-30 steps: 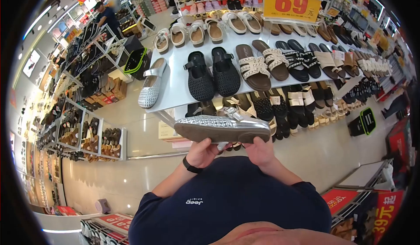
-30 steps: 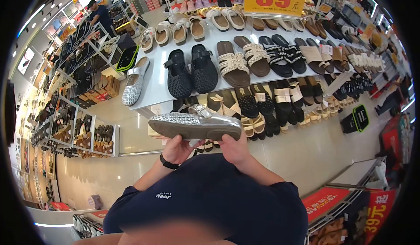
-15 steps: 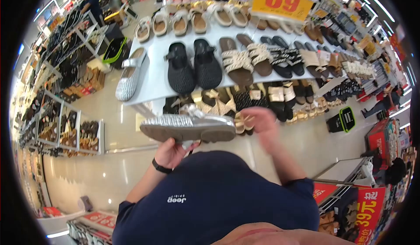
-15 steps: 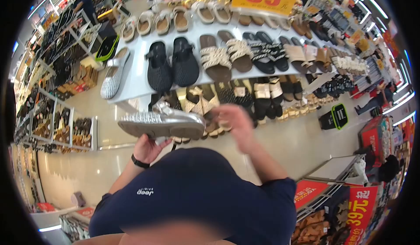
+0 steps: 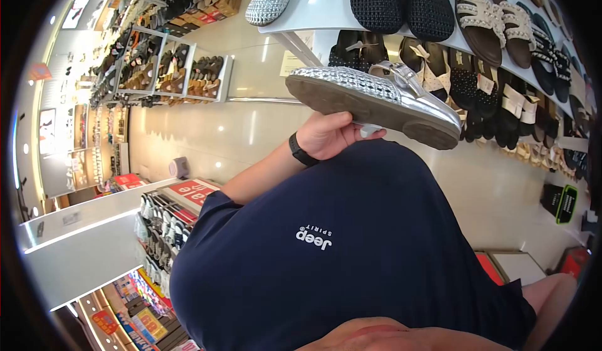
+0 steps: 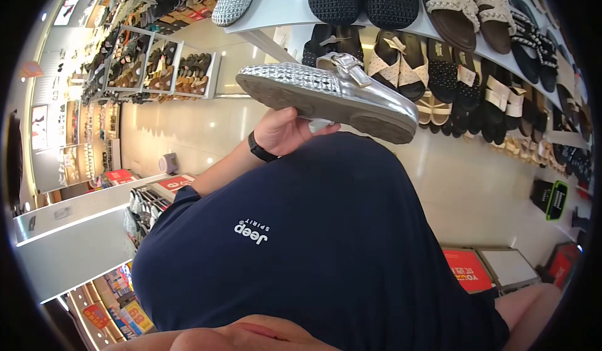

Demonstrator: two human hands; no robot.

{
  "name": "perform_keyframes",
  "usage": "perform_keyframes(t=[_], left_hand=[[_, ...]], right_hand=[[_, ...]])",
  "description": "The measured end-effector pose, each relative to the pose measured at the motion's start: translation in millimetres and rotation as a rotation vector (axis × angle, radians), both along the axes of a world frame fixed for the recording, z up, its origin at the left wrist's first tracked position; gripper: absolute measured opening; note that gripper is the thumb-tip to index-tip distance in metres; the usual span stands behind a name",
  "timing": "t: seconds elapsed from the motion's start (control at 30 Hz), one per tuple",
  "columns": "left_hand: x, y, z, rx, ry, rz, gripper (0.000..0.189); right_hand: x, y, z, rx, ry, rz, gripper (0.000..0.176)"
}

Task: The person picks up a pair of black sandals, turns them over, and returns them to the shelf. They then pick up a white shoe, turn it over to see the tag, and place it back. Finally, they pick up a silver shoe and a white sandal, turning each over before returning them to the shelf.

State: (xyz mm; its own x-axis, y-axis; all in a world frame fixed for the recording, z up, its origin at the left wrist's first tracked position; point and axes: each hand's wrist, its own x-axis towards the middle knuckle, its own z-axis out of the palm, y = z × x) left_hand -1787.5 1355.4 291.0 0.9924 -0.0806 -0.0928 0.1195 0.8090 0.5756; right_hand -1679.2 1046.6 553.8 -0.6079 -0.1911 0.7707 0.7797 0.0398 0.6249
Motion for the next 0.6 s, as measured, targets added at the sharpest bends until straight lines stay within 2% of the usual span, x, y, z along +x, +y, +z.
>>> perform_keyframes(t=[0.3,0.4,0.6], left_hand=[[-2,-4,-2,0.043,0.025,0.025,0.065],[-2,-8,-5,-0.07,0.002,0.06,0.057],[1,-11,-5,-0.042,-0.011,0.075,0.061]], right_hand=[[-17,6,-13,0.034,-0.054,-0.017,0.031],[-19,3,-15,0.058,-0.058,-0.027,0.032],[-24,-3,-13,0.085,-0.103,-0.092,0.033]])
